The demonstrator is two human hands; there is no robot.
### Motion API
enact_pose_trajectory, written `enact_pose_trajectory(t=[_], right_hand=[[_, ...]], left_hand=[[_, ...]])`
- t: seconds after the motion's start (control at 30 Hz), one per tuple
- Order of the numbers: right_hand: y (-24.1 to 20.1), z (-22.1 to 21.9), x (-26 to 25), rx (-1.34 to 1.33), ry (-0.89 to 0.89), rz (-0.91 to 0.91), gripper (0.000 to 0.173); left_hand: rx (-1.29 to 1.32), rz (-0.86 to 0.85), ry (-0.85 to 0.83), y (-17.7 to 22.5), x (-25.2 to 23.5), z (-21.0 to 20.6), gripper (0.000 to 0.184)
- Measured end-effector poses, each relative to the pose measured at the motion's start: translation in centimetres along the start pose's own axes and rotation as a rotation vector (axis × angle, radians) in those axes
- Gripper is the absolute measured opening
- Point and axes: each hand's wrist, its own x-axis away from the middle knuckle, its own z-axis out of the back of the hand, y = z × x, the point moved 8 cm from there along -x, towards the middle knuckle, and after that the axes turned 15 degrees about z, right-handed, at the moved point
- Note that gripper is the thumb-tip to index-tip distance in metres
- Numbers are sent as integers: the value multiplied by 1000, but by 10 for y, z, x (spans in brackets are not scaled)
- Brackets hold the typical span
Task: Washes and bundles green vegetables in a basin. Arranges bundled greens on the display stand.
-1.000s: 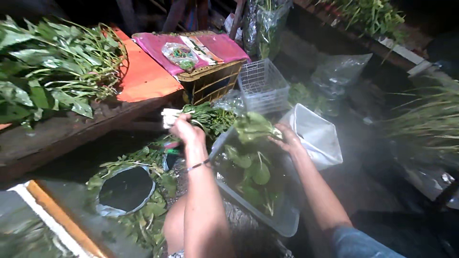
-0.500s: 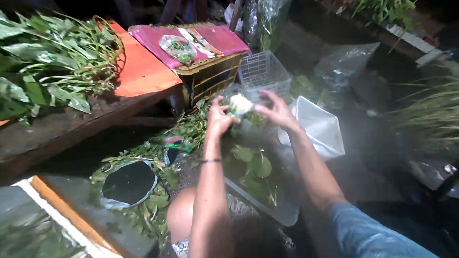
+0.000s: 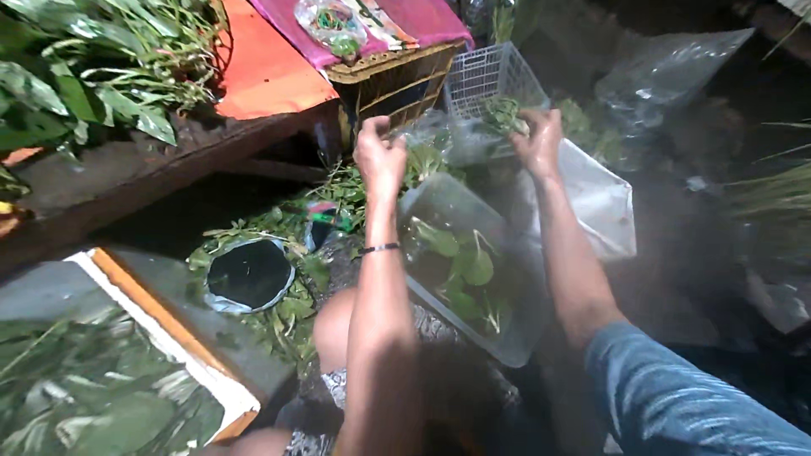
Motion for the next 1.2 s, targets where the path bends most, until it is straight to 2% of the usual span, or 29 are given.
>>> enact_pose_trajectory(t=[0.07,0.13,0.17,0.2,0.3,0.37,0.43,0.5,0.53,0.6,0.67,0.77,0.9,1.0,1.07,1.2], right_hand=[[19,-45,14,61,-168,-1,42],[41,-98,27,9,-395,123,33],[54,-111,27,-46,-495,117,31],[65,-110,23,-66,-527,75,31],[72,-88,10,40,-471,-73,40],[72,-101,12,13,-590,-35,36],[69,-114,21,-157,-762,-29,32],[76,-115,21,-120,-701,-63,32],[75,-116,20,-56,-635,-28,32],[66,-125,25,-55,-638,77,28],[64,-119,29,-124,-702,11,28],[81,-110,12,18,-591,-32,33],[77,-120,24,-134,-735,3,28],[66,-119,19,-30,-652,47,27],[45,-115,26,-123,-792,-27,29],[30,-103,23,-58,-775,-61,31]], left_hand=[[109,47,72,-10,-4,5,36],[169,63,105,-18,-8,4,32],[181,69,110,-20,-9,4,31],[189,77,115,-22,-10,4,30],[207,101,132,-25,-9,5,29],[198,101,113,-23,-10,-1,29],[169,99,64,-24,-10,-10,27],[121,113,25,-29,-12,-15,24],[98,131,10,-32,-13,-16,23],[60,169,-11,-35,-15,-20,24],[20,193,-46,-34,-11,-25,25],[-55,163,-91,-24,-6,-28,27],[-129,126,-97,-11,3,-34,29],[-101,68,-90,-10,16,-29,28],[-92,52,-96,-13,28,-25,26],[-146,122,-147,-5,15,-27,29]])
